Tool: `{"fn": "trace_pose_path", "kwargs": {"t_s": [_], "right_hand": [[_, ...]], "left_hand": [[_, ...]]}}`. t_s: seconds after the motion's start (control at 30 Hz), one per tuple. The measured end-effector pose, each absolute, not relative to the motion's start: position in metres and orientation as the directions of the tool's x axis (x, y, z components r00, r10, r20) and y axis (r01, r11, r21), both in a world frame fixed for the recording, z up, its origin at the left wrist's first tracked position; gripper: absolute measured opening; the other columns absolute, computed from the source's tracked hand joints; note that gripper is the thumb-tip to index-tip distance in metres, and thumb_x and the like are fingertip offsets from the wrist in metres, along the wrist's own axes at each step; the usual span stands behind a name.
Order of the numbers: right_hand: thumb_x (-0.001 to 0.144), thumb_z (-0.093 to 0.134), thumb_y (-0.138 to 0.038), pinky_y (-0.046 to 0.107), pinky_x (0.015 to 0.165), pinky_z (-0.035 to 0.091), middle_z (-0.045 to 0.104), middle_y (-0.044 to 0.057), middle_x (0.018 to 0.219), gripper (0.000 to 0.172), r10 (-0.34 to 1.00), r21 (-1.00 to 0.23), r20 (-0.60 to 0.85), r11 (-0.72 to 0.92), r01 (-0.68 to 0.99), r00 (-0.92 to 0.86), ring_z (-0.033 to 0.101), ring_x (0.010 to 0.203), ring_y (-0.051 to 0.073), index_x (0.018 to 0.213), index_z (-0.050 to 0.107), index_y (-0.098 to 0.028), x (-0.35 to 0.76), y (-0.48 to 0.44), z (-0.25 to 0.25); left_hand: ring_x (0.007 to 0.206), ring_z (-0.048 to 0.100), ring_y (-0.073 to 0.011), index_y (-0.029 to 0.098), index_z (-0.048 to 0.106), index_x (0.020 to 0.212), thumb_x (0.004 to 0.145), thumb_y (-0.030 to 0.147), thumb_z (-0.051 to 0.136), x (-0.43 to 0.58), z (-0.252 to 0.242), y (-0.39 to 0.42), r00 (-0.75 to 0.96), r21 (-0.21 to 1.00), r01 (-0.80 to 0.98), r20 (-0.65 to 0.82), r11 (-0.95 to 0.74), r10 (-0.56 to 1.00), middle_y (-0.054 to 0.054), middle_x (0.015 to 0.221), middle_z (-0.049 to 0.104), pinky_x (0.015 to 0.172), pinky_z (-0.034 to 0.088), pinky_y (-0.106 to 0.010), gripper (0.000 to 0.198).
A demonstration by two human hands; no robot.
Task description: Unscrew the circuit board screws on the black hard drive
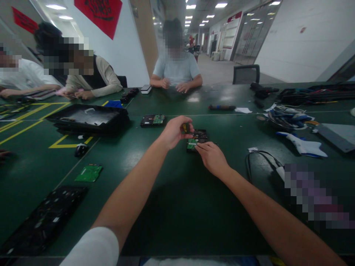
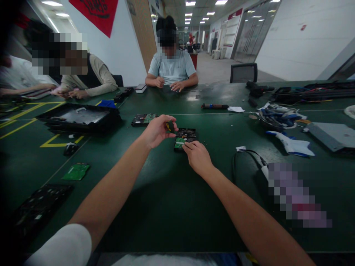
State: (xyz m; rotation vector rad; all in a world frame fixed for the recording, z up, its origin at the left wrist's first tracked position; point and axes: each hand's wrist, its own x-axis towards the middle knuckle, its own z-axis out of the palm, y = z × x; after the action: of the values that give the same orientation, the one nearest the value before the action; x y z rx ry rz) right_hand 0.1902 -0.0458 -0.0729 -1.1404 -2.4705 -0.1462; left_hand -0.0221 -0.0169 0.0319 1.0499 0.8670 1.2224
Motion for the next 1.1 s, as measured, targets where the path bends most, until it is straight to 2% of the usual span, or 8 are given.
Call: {"fn": "trace_pose_path", "kwargs": {"t_s": [0.13,0.3,0.4,0.53,0.67,0.83,1.0,1.1], "right_hand": [[0.107,0.055,-0.014,0.047,0.101,0.054,0.072,0.011,0.145,0.039,0.705,-0.064,0.404,0.658,0.751,-0.583,0.063,0.119,0.029,0.14,0.075,-0.02,0.1904,-0.0451,-0.074],[0.107,0.054,-0.014,0.049,0.1,0.055,0.072,0.011,0.145,0.04,0.707,-0.059,0.397,0.656,0.752,-0.585,0.063,0.119,0.03,0.14,0.075,-0.02,0.1901,-0.0466,-0.0704],[0.107,0.053,-0.013,0.049,0.1,0.055,0.072,0.012,0.144,0.04,0.708,-0.065,0.403,0.655,0.753,-0.58,0.064,0.119,0.03,0.139,0.075,-0.02,0.1895,-0.0478,-0.0687],[0.107,0.053,-0.013,0.05,0.101,0.054,0.073,0.011,0.143,0.04,0.705,-0.078,0.415,0.658,0.749,-0.575,0.063,0.12,0.031,0.139,0.076,-0.021,0.1894,-0.0476,-0.0701],[0.107,0.054,-0.014,0.05,0.101,0.054,0.073,0.01,0.143,0.04,0.704,-0.086,0.416,0.66,0.746,-0.576,0.063,0.119,0.03,0.14,0.076,-0.023,0.1896,-0.0463,-0.0716],[0.107,0.055,-0.013,0.049,0.102,0.054,0.073,0.011,0.144,0.038,0.702,-0.066,0.404,0.662,0.747,-0.586,0.063,0.117,0.03,0.138,0.076,-0.018,0.1895,-0.0464,-0.0703],[0.107,0.054,-0.013,0.048,0.1,0.055,0.073,0.011,0.143,0.039,0.7,-0.059,0.408,0.66,0.749,-0.585,0.064,0.118,0.03,0.139,0.075,-0.019,0.19,-0.0468,-0.0705],[0.107,0.053,-0.013,0.049,0.1,0.055,0.073,0.011,0.144,0.041,0.7,-0.069,0.413,0.663,0.746,-0.583,0.064,0.119,0.03,0.14,0.075,-0.021,0.1901,-0.0463,-0.0715]], "left_hand": [[0.082,0.068,-0.019,0.019,0.062,0.087,0.082,0.035,0.073,-0.02,0.0312,-0.0165,0.074,0.962,-0.258,0.116,-0.094,0.99,-0.004,0.084,0.067,0.064,0.064,-0.032,0.02],[0.085,0.063,-0.0182,0.017,0.071,0.082,0.079,0.038,0.071,-0.0236,0.0315,-0.0153,0.024,0.975,-0.147,0.172,-0.167,0.985,-0.006,0.092,0.066,0.056,0.058,-0.024,0.021],[0.082,0.064,-0.0189,0.016,0.072,0.085,0.08,0.039,0.068,-0.025,0.0315,-0.0147,0.058,0.976,-0.193,0.119,-0.105,0.991,-0.007,0.088,0.067,0.057,0.057,-0.026,0.024],[0.074,0.066,-0.0189,0.018,0.066,0.09,0.082,0.038,0.065,-0.0225,0.0323,-0.0151,0.098,0.947,-0.322,0.024,0.009,0.995,-0.004,0.077,0.065,0.057,0.057,-0.028,0.021],[0.08,0.067,-0.0195,0.019,0.065,0.086,0.08,0.037,0.068,-0.0216,0.0336,-0.0159,0.069,0.962,-0.268,0.074,-0.053,0.995,-0.005,0.084,0.068,0.059,0.059,-0.028,0.02],[0.081,0.062,-0.0183,0.016,0.073,0.082,0.079,0.037,0.065,-0.0236,0.0334,-0.0163,0.017,0.977,-0.139,0.163,-0.159,0.987,-0.007,0.087,0.066,0.053,0.052,-0.024,0.023],[0.078,0.067,-0.0186,0.018,0.069,0.095,0.081,0.039,0.066,-0.0226,0.03,-0.0146,0.074,0.959,-0.283,0.049,-0.026,0.996,-0.006,0.085,0.071,0.053,0.051,-0.024,0.026],[0.079,0.069,-0.0194,0.019,0.064,0.094,0.08,0.038,0.068,-0.0217,0.0296,-0.0142,0.072,0.949,-0.315,0.037,-0.013,0.997,-0.007,0.087,0.073,0.055,0.053,-0.025,0.024]]}}
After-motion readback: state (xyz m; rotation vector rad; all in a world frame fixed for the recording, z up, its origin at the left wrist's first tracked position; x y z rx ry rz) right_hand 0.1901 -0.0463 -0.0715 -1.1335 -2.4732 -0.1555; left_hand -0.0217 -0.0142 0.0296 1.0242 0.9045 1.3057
